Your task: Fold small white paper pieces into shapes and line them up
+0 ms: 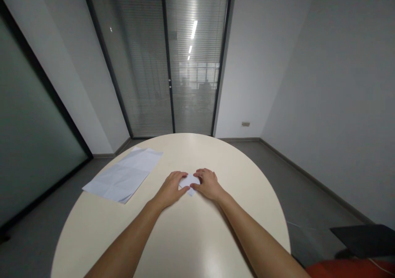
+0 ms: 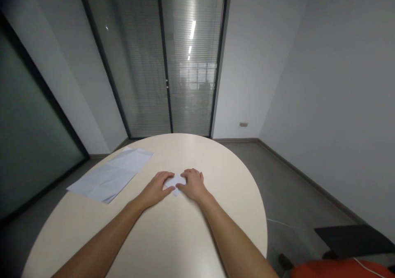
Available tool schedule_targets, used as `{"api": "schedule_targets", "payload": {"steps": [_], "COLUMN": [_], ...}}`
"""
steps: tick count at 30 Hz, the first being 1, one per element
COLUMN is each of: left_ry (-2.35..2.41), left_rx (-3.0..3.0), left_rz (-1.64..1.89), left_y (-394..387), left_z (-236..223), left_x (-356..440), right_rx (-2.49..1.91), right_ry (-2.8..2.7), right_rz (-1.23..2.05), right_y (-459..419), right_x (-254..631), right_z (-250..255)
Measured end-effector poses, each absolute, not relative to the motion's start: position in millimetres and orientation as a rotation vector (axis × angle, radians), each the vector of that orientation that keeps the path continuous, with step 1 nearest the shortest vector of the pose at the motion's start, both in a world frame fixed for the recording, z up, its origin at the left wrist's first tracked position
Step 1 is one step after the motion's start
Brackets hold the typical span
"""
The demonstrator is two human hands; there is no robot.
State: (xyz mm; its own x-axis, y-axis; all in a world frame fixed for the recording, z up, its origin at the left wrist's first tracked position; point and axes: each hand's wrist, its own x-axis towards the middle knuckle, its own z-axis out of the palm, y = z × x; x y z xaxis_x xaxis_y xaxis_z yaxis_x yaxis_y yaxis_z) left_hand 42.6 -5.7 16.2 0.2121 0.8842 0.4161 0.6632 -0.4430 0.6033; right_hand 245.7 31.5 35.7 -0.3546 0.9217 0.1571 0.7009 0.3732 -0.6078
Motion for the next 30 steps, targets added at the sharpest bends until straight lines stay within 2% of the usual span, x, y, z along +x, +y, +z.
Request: {"api": "schedule_targets", "payload": {"steps": [12,18,25,30], "left_ry": [1.278,1.353,1.458,1.474], "left_rx": [1.817,1.775,1.967,2.052], "left_rz": [1.242,1.324,1.431,1.453], "left_y": [-3.6,-4.8,-6.9,-9.0], "left_z": [13.1,22.6,38.9,42.1], "left_x": [54.4,57.2,56.6,57.2], "right_rx": [-1.361,-1.027,-0.847,-0.797], "right_ry": [-2.112,-1.998,-2.046,-2.038], "right_rz": [0.699,0.852,0.526,0.449], "right_y": [32.9,36.5,32.7,30.0], "right_x": [245.9,245.3,243.4,244.6], "right_z": [34.6,34.3,45.1,50.9]}}
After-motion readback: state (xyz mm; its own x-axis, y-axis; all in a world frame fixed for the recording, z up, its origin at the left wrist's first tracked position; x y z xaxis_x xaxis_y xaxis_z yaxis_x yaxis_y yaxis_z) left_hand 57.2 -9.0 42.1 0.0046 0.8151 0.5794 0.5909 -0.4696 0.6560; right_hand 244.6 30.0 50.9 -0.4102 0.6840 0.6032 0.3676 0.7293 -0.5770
